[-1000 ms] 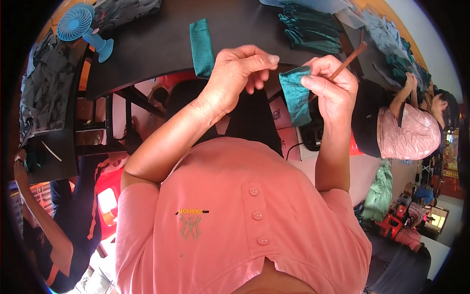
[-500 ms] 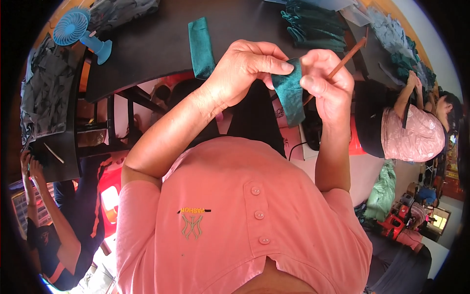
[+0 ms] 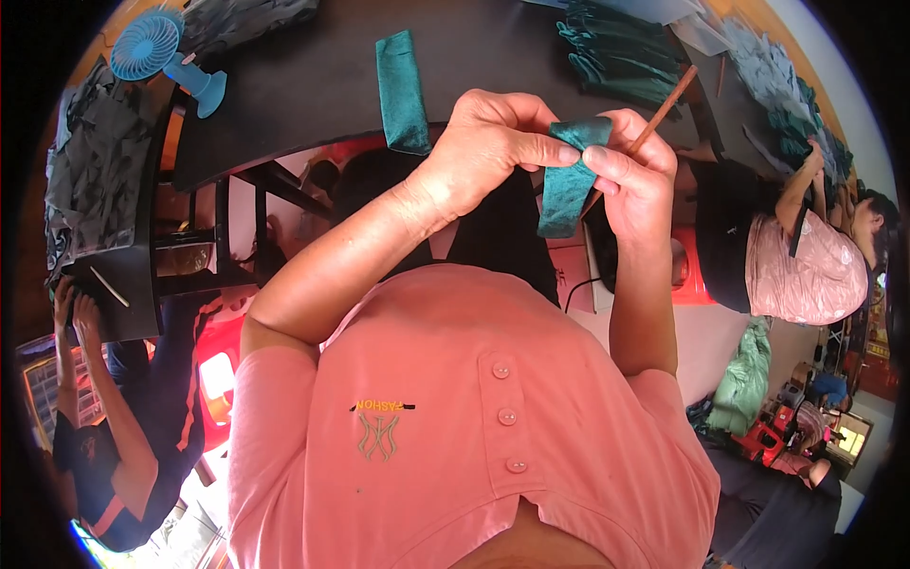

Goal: Folding small green fabric ribbons into decorative shapes using a thin wooden stick.

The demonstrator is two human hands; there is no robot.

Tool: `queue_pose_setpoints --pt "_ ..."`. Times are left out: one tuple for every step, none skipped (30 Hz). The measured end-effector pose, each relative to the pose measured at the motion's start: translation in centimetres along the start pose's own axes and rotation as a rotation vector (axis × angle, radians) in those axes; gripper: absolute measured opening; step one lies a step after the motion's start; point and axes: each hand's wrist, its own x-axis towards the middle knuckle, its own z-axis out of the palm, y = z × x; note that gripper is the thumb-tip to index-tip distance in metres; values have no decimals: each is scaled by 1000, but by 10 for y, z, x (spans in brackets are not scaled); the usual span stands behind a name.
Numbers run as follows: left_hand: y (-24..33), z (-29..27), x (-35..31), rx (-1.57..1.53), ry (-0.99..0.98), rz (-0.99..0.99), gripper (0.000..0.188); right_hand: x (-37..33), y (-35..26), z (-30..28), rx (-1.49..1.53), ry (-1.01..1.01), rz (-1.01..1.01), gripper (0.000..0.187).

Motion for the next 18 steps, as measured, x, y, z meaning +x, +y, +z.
queue_pose_setpoints --pt "0 2 0 76 17 41 11 1 -3 1 1 -1 0 18" --pt "0 3 0 152 34 81 13 3 -5 1 -29 -38 -16 19" --pt "1 4 -1 132 27 88 12 4 -7 1 -58 -75 -31 20" --pt "2 4 -1 130 24 87 12 5 -6 -1 -59 -72 -31 20" --pt "4 2 -2 199 17 86 9 7 -4 -4 -74 -50 -87 21" --pt "5 1 -2 269 10 85 7 7 -2 -6 -88 -28 -145 21" --pt "2 1 -2 270 10 86 7 9 -1 -6 -52 -8 -138 20" --pt "-3 2 -2 199 43 85 7 9 -1 -5 -51 -9 -142 20" --pt "-5 4 -1 129 75 85 8 10 -1 -1 -13 41 -109 18" --pt "-6 7 -1 131 72 84 8 8 -2 1 26 94 -73 17" --pt "-7 12 -2 29 49 55 9 7 -5 2 28 98 -77 17" --pt "-6 14 -2 -72 26 26 10 6 -9 2 -5 75 -57 15" --pt "-5 13 -2 12 0 -8 11 6 -12 1 -39 55 -41 13" --pt "-4 12 -1 97 -28 -41 12 5 -14 -1 -37 63 -51 13" --pt "-5 13 0 105 -30 -25 13 4 -14 -4 -104 46 -45 12" --pt "-7 15 1 114 -32 -6 13 4 -14 -8 -172 27 -40 12" --pt "-10 18 4 122 -44 -2 13 6 -9 -13 -222 46 -130 13" --pt "-14 21 7 20 -53 -100 13 7 -11 -18 -220 53 -144 13"
